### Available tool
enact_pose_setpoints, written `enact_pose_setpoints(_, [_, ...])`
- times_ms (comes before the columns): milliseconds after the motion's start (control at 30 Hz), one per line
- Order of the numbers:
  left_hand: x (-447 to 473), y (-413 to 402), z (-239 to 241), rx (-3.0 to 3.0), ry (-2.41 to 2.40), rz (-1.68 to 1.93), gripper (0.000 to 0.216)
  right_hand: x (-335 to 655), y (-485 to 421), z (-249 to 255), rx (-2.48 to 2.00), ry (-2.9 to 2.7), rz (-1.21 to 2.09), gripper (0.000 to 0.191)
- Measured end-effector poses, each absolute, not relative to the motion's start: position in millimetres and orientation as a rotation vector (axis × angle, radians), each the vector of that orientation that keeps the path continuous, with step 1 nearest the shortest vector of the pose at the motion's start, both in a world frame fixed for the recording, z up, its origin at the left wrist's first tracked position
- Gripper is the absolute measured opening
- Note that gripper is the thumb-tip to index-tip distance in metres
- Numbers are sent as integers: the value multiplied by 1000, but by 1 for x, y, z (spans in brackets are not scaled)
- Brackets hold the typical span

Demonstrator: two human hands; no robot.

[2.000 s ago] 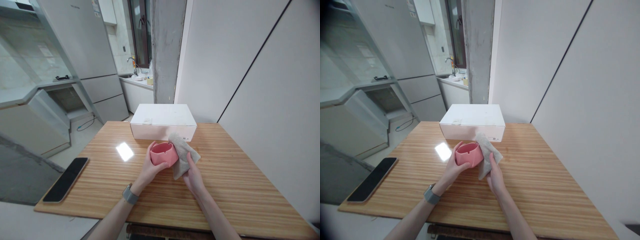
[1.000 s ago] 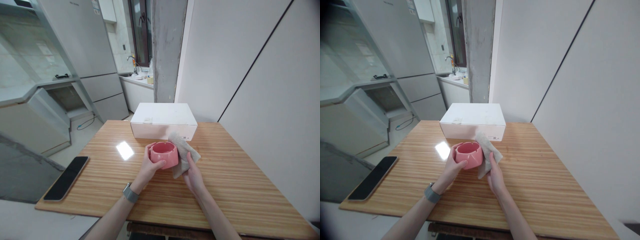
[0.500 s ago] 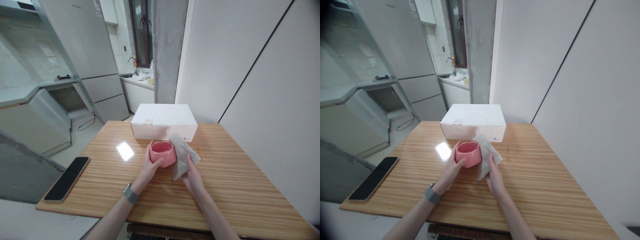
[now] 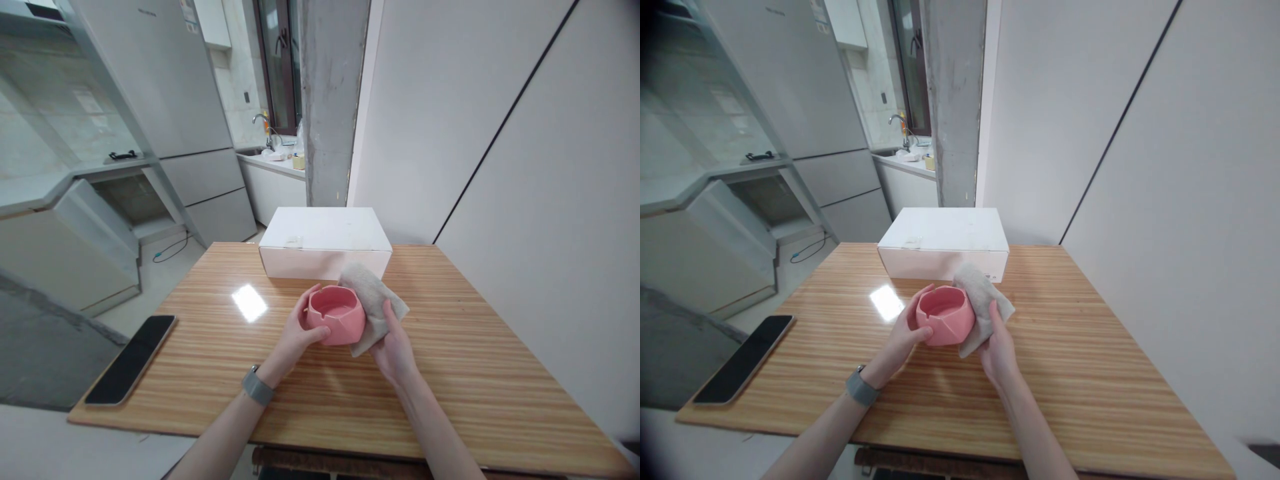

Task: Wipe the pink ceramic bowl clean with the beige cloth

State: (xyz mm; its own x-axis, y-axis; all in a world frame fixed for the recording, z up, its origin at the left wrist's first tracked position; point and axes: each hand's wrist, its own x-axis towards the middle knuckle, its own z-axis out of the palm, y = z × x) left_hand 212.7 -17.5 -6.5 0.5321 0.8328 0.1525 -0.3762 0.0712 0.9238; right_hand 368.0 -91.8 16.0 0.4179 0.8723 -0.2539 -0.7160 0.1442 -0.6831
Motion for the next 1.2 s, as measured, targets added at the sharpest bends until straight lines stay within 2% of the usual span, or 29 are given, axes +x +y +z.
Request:
enact_pose_setpoints(200, [213, -18, -11, 1196, 482, 995, 75, 361, -92, 15, -847, -164, 1195, 43])
enact_pose_setpoints(467, [214, -15, -13, 1167, 652, 1123, 64, 356, -93, 12, -822, -256, 1203, 48])
enact_pose_setpoints(767, [218, -15, -9, 1104, 877, 1179, 67, 350, -93, 8, -836, -252, 1210, 50])
enact_pose_setpoints(1000, [219, -12, -11, 864, 589, 1066, 56, 357, -90, 8, -831, -166, 1104, 51])
enact_pose_setpoints(1200, [218, -16, -10, 896, 507, 993, 71, 362, -89, 14, -774, -175, 1033, 47])
